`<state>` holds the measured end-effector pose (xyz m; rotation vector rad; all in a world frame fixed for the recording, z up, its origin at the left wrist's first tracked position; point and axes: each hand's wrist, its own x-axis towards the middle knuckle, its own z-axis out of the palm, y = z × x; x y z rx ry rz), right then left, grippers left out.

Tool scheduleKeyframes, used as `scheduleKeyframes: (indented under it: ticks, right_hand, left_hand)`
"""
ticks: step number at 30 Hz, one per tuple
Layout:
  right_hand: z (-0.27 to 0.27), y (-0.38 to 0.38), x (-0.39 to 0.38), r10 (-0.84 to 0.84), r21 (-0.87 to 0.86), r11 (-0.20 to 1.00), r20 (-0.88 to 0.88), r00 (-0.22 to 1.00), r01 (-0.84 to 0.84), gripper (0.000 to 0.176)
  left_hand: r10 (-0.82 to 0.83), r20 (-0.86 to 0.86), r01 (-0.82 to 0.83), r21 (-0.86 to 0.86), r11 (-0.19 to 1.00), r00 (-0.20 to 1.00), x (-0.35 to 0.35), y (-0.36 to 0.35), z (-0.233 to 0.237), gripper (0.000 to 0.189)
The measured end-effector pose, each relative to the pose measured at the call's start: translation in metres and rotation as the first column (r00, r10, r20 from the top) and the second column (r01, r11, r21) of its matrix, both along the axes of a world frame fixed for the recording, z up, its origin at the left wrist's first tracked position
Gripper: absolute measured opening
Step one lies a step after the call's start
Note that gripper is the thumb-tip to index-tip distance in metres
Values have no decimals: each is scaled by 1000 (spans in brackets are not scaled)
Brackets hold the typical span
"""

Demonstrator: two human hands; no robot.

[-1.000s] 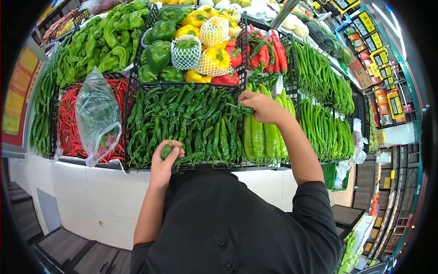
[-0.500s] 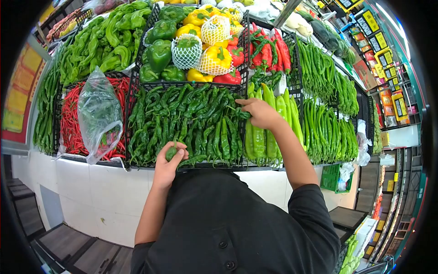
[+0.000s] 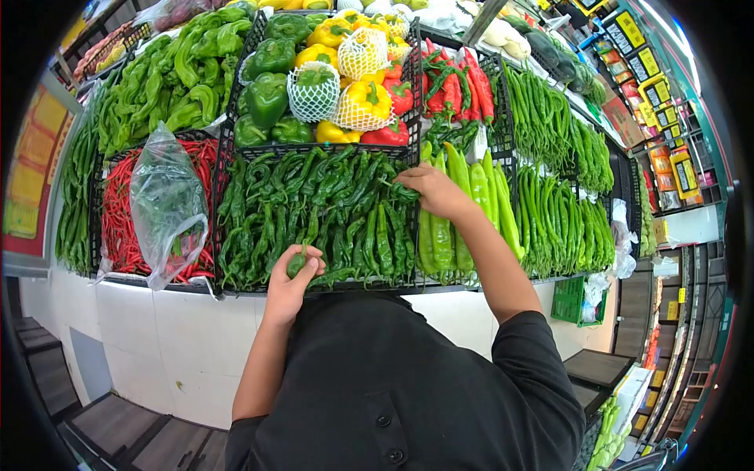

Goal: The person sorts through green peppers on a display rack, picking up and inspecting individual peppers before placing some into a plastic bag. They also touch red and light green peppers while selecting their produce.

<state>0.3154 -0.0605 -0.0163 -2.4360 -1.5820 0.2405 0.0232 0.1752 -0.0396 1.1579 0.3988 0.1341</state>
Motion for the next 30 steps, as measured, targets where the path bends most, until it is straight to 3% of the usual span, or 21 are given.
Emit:
scheduleKeyframes:
  ticks: [8,11,14,18,22,26,30]
  right_hand:
    - [13,2,2,-22,24,999,-95,995,24,62]
    - [48,7,-9,-277,-1,961,-95,956,278,45]
    - [48,8,-5,-390,84,901,-275,879,426,50]
    - [57,9,-32,-252,95,927,-557,791,363,65]
    - [35,10,-42,-186,103,946,-607,772,308,53]
    - [39,11,-52,-33,278,941,-488,872,191,35]
    - [53,10,-65,-75,268,931,-527,847,250,32]
  left_hand:
    - [6,1,-6,-8,1000,1000,-3,0,-1,11]
    - [24,5,-24,-5,1000,1000,-6,1,-4,11]
    - [14,-16,-14,0,1000,1000,-7,2,-6,11]
    - [3,-14,-3,-1,1000,1000,-5,2,-5,10]
    - [14,-9,-14,0,1000,1000,-4,2,-2,10]
    - [-5,-4,5,15,1000,1000,-3,4,-7,12]
    - [-14,-8,14,20,1000,1000,-2,2,-4,11]
